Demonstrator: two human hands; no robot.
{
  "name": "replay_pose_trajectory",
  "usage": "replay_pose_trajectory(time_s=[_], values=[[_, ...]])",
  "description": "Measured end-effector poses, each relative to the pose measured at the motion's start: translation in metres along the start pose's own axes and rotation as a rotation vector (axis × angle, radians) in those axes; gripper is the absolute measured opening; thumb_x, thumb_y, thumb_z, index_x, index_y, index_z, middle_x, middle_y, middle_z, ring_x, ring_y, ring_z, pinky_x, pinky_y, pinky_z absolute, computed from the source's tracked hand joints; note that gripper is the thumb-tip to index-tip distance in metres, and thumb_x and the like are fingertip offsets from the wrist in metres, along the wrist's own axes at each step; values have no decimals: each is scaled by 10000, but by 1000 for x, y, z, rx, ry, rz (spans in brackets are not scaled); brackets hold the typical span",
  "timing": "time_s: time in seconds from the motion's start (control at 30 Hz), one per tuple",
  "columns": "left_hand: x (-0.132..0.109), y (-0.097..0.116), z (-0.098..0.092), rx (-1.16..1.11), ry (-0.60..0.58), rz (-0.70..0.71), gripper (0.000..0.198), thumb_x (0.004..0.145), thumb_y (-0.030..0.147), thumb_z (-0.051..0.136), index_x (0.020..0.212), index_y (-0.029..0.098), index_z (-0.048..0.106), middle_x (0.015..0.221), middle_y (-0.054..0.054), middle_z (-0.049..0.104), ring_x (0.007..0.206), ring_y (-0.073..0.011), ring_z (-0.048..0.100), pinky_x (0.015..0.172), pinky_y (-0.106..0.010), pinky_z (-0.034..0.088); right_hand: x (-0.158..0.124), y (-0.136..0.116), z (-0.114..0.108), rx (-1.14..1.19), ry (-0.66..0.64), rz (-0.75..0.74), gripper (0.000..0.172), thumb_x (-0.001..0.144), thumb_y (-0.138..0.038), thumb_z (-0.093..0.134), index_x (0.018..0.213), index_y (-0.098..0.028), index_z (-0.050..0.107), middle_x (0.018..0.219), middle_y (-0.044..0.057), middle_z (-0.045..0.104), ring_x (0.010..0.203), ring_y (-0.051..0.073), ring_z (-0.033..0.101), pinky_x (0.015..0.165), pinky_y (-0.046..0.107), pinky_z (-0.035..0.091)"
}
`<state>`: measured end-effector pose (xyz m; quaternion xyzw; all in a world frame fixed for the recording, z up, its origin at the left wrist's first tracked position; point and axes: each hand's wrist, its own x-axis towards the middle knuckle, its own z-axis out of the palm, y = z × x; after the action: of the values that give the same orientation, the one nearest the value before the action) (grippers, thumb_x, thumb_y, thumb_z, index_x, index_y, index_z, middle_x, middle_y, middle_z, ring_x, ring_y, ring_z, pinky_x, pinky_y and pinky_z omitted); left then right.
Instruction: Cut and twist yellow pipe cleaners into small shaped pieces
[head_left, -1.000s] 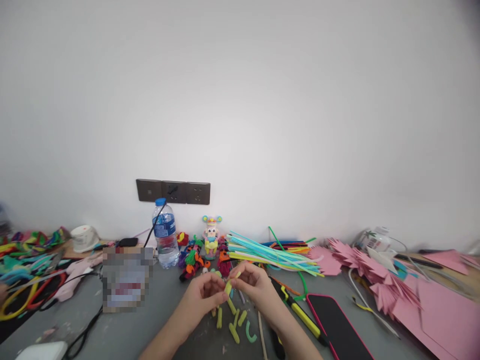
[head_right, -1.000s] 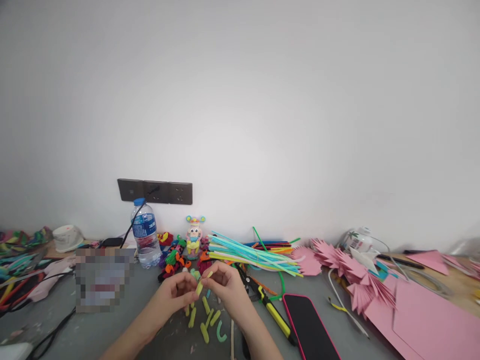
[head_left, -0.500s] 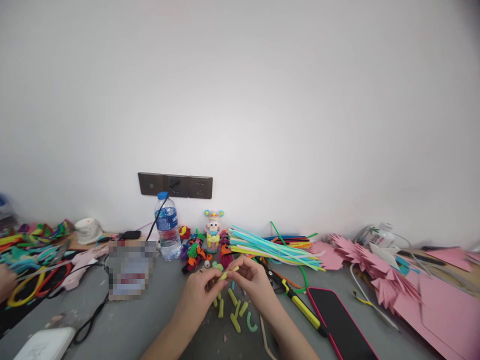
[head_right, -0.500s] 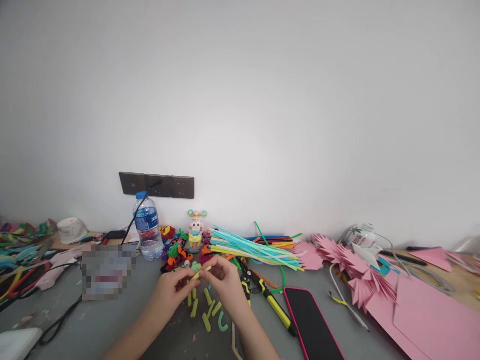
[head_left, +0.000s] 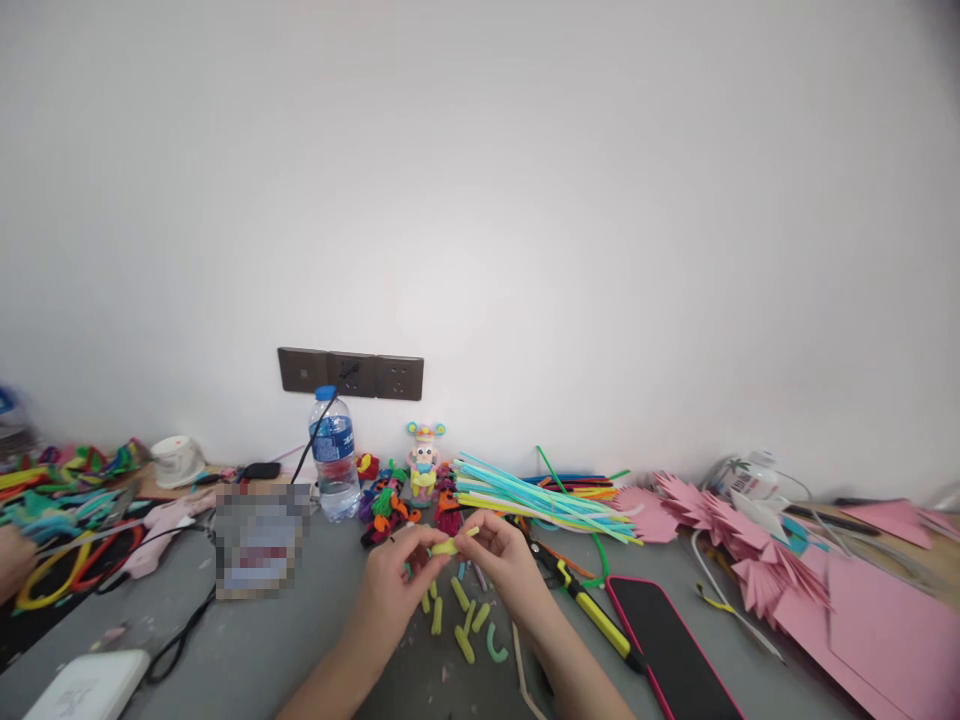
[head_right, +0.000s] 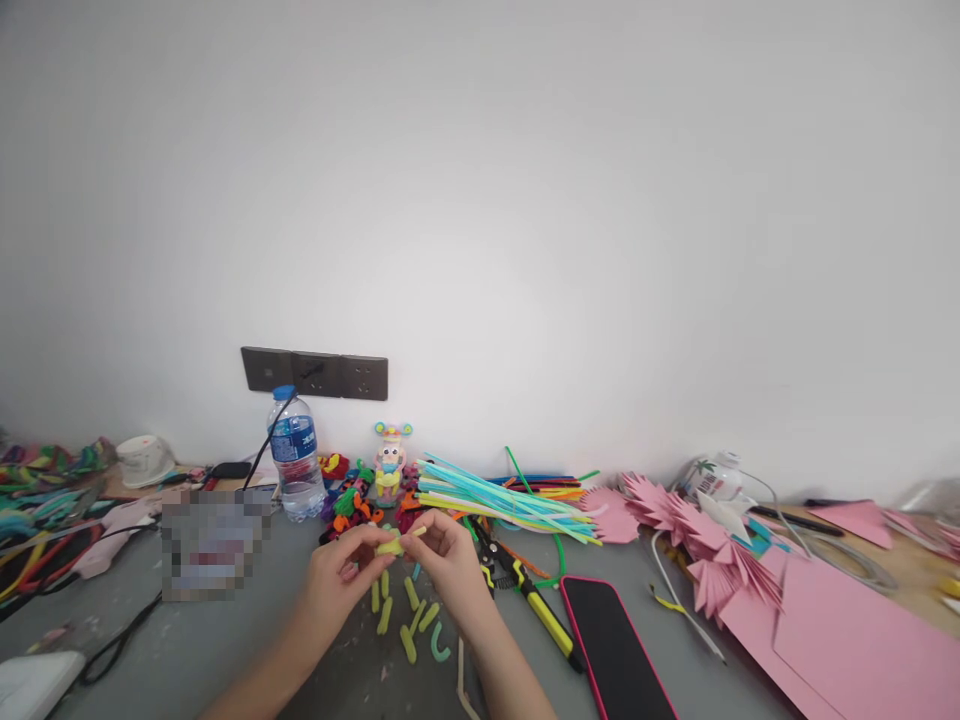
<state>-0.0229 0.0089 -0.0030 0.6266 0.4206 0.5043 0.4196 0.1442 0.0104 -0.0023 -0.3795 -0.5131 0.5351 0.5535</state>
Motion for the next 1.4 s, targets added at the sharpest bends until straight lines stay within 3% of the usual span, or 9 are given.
replay_pose_trajectory(time_s=[0.17, 0.5, 0.87, 1.03, 1.2, 1.4], values=[[4, 0, -5, 26, 26, 9, 105, 618, 308, 812, 694, 243, 779, 678, -40, 693, 551, -167, 543, 576, -245, 425, -2, -2, 3, 10, -35, 50, 379, 659, -498, 774, 709, -187, 564, 635, -39, 530, 575, 121, 509, 597, 248, 416], [1, -9, -5, 155, -41, -6, 162, 745, 364, 705, 763, 212, 758, 687, -31, 710, 605, -178, 599, 508, -207, 400, -5, -6, 6, -15, -48, 25, 368, 728, -515, 716, 727, -184, 556, 649, -45, 465, 572, 106, 443, 572, 229, 371], [2, -8, -1, -14, -112, -11, 195, 785, 357, 676, 781, 163, 699, 778, -37, 672, 736, -176, 594, 650, -217, 478, -6, -7, 9, 48, -82, -25, 348, 770, -480, 698, 720, -184, 521, 645, -52, 447, 569, 93, 402, 551, 209, 344], [1, -7, 1, -37, -104, 10, 212, 814, 375, 638, 810, 167, 678, 800, -31, 658, 675, -152, 584, 586, -212, 495, -7, -6, 9, 97, -141, 25, 330, 752, -442, 734, 777, -182, 533, 664, -47, 526, 576, 90, 477, 546, 201, 388], [1, -10, -1, 59, -101, 150, 162, 841, 315, 599, 842, 176, 681, 827, -46, 660, 713, -167, 634, 555, -201, 510, -6, -2, 8, 143, -165, 120, 355, 722, -456, 754, 767, -165, 556, 657, -11, 632, 555, 104, 574, 579, 231, 444], [3, -18, -5, 313, -66, 477, 114, 823, 167, 628, 905, 205, 698, 779, -25, 691, 640, -130, 646, 604, -188, 517, -6, -2, 6, 152, -136, 179, 370, 687, -436, 775, 665, -172, 516, 524, -49, 578, 432, 69, 498, 465, 191, 405]])
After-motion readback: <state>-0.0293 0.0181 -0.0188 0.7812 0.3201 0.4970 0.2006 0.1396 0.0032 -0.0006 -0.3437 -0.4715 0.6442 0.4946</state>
